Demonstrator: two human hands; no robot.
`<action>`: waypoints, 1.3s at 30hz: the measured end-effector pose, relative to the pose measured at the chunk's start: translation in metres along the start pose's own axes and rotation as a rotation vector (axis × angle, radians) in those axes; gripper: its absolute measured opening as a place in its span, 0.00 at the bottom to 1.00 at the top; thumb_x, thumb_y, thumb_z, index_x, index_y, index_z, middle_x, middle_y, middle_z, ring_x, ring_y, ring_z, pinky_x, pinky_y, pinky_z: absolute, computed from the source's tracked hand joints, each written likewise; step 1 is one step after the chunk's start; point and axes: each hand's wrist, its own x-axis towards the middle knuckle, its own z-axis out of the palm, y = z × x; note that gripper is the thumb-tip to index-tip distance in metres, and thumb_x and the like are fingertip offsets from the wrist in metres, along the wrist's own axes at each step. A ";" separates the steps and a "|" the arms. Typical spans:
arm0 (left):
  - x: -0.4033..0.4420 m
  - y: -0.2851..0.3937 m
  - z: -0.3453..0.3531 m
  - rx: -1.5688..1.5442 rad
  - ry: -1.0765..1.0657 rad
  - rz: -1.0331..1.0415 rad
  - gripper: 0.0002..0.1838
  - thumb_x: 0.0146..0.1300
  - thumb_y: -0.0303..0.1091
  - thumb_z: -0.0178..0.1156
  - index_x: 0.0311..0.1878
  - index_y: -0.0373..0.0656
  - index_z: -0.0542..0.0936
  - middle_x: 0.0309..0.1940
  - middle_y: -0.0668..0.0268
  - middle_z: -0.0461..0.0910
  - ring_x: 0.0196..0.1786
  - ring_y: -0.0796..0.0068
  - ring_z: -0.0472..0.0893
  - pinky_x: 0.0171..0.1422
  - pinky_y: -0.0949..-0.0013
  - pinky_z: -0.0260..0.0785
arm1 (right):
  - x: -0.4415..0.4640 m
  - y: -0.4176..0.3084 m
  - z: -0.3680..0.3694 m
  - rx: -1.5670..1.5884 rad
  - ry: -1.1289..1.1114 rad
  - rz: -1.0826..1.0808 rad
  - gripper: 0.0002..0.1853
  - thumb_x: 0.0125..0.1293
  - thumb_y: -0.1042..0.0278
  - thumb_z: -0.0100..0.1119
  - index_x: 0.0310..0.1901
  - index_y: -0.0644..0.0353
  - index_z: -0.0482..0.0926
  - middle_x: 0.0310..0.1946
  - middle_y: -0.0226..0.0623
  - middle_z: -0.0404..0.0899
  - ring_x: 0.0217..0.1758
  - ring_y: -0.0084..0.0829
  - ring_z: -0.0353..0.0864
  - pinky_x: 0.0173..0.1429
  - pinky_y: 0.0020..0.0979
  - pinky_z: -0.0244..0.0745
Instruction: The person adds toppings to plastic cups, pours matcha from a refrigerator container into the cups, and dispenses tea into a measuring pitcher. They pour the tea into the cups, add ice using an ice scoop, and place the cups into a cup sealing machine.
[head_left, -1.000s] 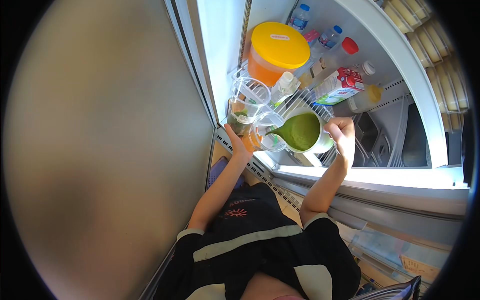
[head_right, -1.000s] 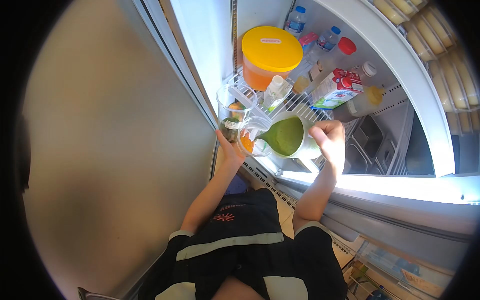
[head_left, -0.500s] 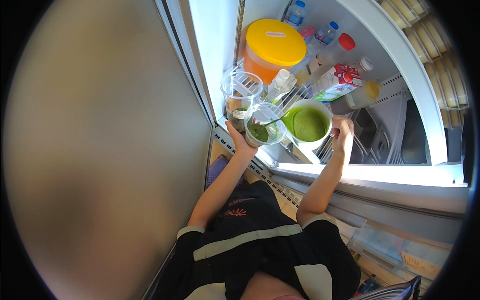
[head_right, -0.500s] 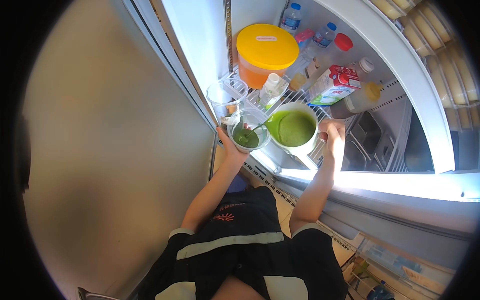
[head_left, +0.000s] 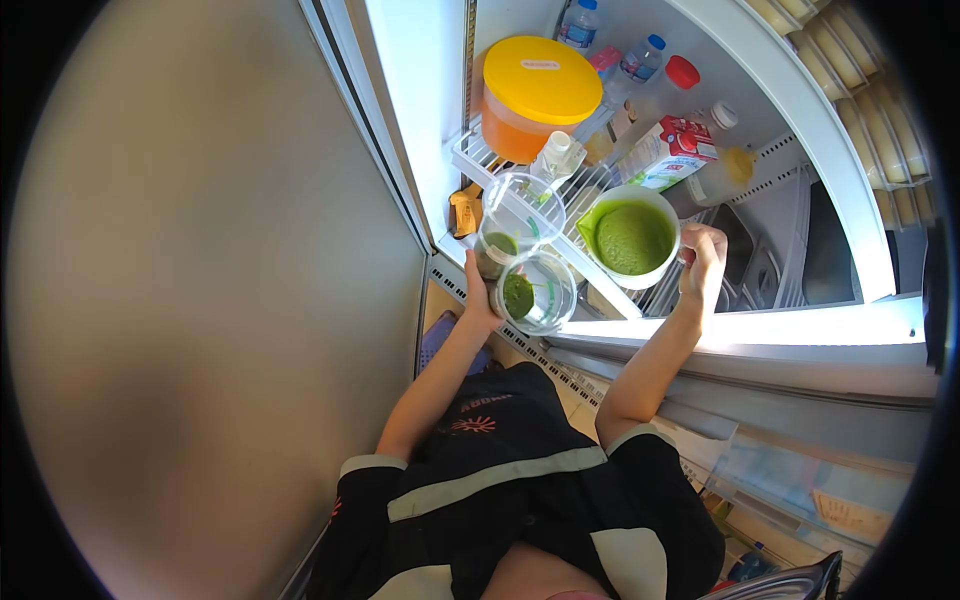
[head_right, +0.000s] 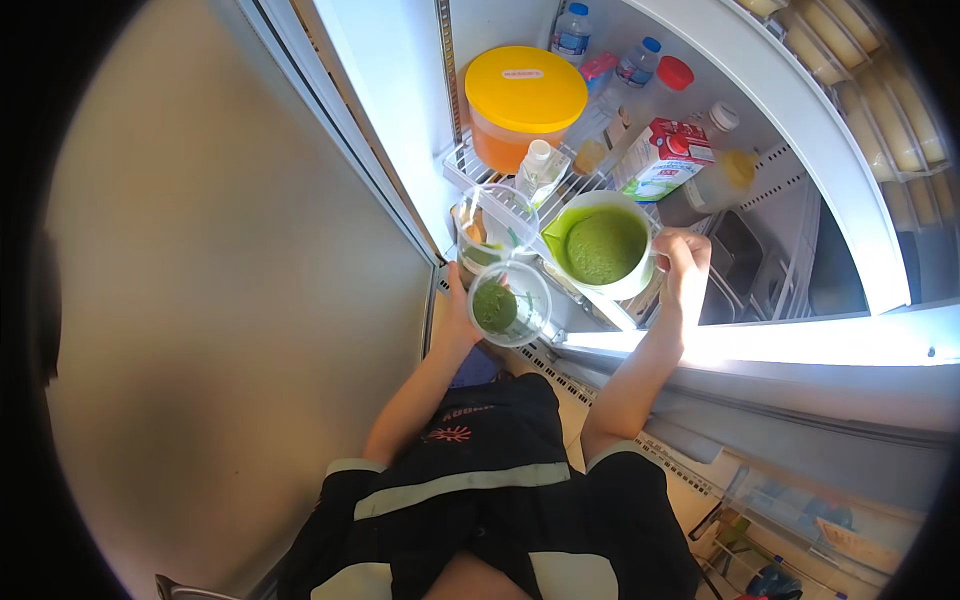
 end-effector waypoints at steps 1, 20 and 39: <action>0.000 -0.004 -0.004 0.001 -0.002 -0.001 0.42 0.51 0.71 0.33 0.47 0.38 0.70 0.32 0.60 0.75 0.34 0.70 0.75 0.38 0.69 0.71 | -0.001 -0.011 0.003 -0.101 -0.180 0.028 0.08 0.42 0.72 0.50 0.12 0.66 0.70 0.09 0.28 0.63 0.14 0.17 0.56 0.21 0.21 0.50; 0.005 -0.017 0.014 0.029 -0.305 -0.121 0.41 0.52 0.71 0.32 0.48 0.41 0.70 0.33 0.61 0.75 0.34 0.70 0.75 0.38 0.68 0.71 | -0.005 0.040 -0.015 0.060 0.197 0.153 0.14 0.48 0.67 0.48 0.10 0.55 0.59 0.07 0.25 0.55 0.10 0.17 0.51 0.15 0.21 0.44; -0.142 0.014 -0.101 -0.323 -0.556 -0.202 0.37 0.53 0.63 0.46 0.61 0.49 0.57 0.45 0.59 0.68 0.44 0.63 0.72 0.51 0.45 0.61 | -0.042 0.136 -0.013 -0.300 0.575 -0.043 0.14 0.54 0.62 0.47 0.34 0.65 0.74 0.28 0.40 0.75 0.31 0.36 0.71 0.40 0.35 0.66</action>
